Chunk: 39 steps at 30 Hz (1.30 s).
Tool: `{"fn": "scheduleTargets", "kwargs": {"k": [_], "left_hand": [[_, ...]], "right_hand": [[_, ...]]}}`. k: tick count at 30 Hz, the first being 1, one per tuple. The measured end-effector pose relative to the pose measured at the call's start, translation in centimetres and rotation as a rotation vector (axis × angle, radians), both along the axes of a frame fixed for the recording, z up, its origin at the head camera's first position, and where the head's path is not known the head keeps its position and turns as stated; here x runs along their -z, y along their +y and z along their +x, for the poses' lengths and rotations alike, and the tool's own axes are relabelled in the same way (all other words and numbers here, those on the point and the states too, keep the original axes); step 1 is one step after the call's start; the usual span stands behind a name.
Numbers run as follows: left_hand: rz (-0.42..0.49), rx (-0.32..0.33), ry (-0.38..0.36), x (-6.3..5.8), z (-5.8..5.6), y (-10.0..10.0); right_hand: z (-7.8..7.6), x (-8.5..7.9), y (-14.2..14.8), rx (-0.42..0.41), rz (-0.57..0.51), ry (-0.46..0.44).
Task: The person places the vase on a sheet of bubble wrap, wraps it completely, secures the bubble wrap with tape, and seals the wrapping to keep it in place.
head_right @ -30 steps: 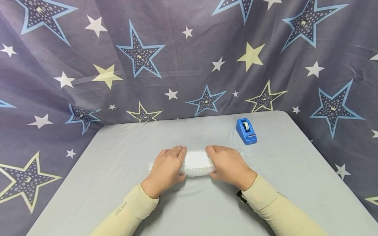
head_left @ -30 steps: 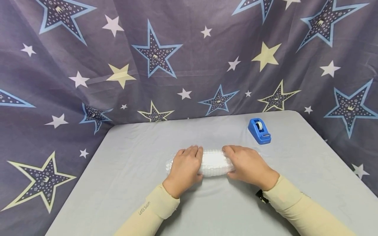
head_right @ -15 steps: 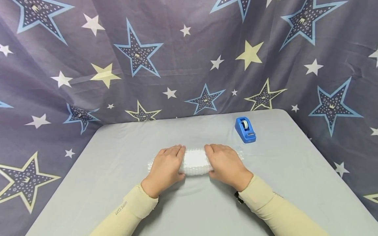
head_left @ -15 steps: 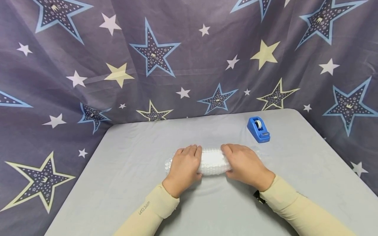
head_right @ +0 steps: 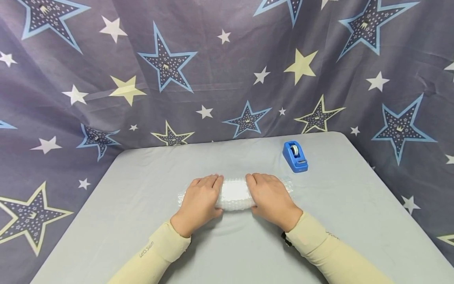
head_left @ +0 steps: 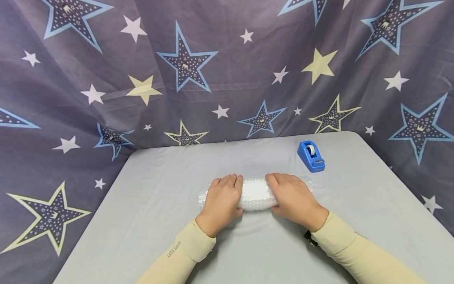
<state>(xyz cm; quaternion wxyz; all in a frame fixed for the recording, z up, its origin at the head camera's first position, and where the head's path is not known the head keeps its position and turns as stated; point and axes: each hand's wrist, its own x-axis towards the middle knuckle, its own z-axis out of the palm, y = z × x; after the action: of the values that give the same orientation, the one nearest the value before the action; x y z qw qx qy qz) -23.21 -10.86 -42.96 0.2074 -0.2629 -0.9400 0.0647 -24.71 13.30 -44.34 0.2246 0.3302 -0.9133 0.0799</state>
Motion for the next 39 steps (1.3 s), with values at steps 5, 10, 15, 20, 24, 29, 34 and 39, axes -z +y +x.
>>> {"fn": "scheduleTargets", "kwargs": {"k": [5,10,15,20,24,29,34,39], "left_hand": [[0.020,0.006,0.002,0.0,-0.1,0.0],[0.034,0.018,0.015,0.1,-0.2,-0.1],[0.048,0.031,0.044,0.3,-0.4,-0.2],[0.046,0.034,0.066,0.4,-0.5,-0.4],[0.043,0.046,0.069,0.2,-0.2,-0.5],[0.026,0.067,0.041,-0.8,0.7,-0.4],[-0.010,0.074,-0.021,-1.7,1.6,-0.3],[-0.027,0.070,-0.091,-2.0,2.0,-0.3]], "right_hand": [[0.0,-0.1,-0.1,0.000,0.007,0.000],[0.0,-0.1,-0.1,-0.008,0.008,0.007],[-0.2,0.0,0.0,-0.010,0.019,0.012],[-0.2,0.1,0.1,-0.011,0.020,0.002],[0.2,-0.3,0.2,-0.030,0.023,0.005],[1.0,-1.5,0.3,-0.053,0.051,-0.017],[2.0,-2.7,0.4,-0.043,0.089,-0.102],[2.3,-3.0,0.4,-0.053,0.104,-0.162]]}}
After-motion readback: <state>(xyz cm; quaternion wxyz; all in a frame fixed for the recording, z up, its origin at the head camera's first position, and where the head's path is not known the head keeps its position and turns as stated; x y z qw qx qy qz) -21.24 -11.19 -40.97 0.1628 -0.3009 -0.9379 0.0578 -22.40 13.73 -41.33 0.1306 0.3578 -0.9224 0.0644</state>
